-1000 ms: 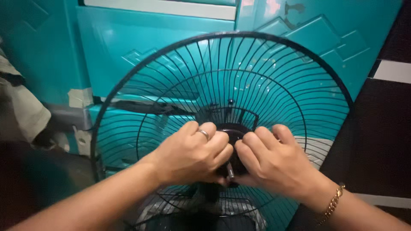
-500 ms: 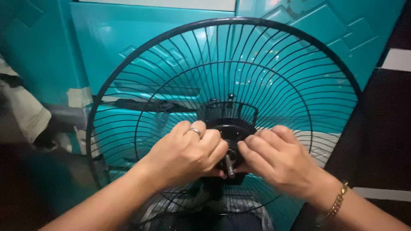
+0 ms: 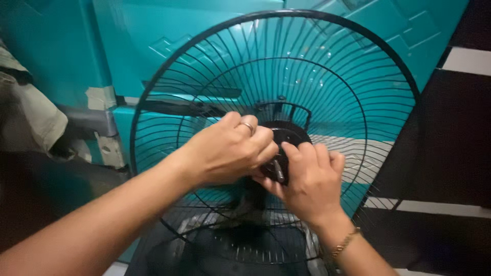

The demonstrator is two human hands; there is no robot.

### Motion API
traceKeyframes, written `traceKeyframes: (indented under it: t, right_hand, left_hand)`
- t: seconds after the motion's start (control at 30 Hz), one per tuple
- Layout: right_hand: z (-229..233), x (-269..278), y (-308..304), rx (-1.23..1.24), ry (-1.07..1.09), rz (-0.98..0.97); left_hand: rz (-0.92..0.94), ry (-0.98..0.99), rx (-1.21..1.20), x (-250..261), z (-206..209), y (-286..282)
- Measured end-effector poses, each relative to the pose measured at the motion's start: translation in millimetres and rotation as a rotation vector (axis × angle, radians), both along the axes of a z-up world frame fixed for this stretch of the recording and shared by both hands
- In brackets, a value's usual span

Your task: The person disassembles a table fan by hand. They remove the front grille, then the fan blades, and finally the rear grille, placing each component aside.

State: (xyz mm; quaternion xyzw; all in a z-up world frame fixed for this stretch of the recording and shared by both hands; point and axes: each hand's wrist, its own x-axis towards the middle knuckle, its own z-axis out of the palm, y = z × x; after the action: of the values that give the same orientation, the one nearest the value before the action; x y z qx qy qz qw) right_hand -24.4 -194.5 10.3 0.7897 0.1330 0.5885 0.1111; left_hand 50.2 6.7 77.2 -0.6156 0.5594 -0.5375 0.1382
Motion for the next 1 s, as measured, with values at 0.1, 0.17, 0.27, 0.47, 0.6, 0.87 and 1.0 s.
traceKeyframes:
  t: [0.1, 0.17, 0.27, 0.47, 0.6, 0.87, 1.0]
  right_hand:
    - [5.3, -1.9, -3.8, -0.081, -0.001, 0.044]
    - [8.2, -2.9, -7.2, -0.067, -0.065, 0.045]
    - [11.9, -1.0, -12.8, -0.141, -0.067, 0.061]
    - [13.2, -0.4, -15.5, -0.224, -0.019, 0.115]
    - [14.0, -2.5, -8.9, -0.225, -0.010, 0.044]
    - [35.1, -5.1, -7.6, -0.219, -0.009, -0.200]
    - [33.2, -0.8, -8.1, -0.197, 0.108, -0.233]
  left_hand:
    - [-0.053, 0.000, -0.045, -1.4, -2.0, 2.9]
    - [-0.085, -0.011, -0.090, -0.6, -5.4, 5.1]
    - [-0.107, -0.030, -0.122, 8.1, -10.3, 5.1]
    - [-0.116, -0.038, -0.091, 21.6, -14.6, 1.0]
    - [-0.120, 0.016, -0.094, 15.1, -11.4, 1.4]
    - [-0.058, -0.147, 0.049, 12.3, 13.7, -7.7]
    - [-0.067, -0.155, 0.038, 13.8, 4.4, -8.0]
